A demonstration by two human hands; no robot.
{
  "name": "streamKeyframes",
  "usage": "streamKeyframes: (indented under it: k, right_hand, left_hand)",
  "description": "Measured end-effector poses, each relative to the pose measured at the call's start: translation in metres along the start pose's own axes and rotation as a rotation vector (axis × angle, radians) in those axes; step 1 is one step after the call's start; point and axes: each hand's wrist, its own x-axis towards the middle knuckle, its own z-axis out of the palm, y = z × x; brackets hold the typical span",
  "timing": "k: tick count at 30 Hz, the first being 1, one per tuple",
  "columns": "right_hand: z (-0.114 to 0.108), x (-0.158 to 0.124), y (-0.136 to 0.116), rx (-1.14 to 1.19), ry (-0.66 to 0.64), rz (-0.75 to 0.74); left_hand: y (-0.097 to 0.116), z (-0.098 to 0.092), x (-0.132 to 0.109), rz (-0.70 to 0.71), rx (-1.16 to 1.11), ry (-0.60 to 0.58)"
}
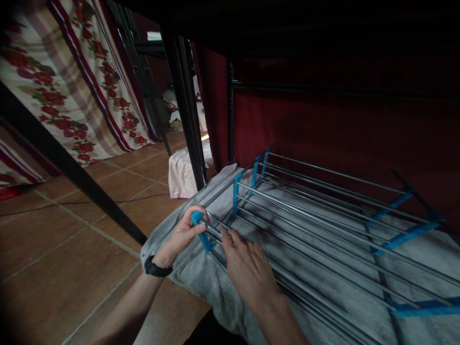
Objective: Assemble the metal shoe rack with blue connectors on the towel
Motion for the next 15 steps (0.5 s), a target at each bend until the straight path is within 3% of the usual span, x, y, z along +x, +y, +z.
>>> streamKeyframes:
  k: [15]
  right_hand:
    - [-0.0004, -0.0018, -0.0015, -0.008, 0.0, -0.022]
  left_hand:
    - [-0.0002, 0.0034, -0.0025, 0.008, -0.029, 0.008]
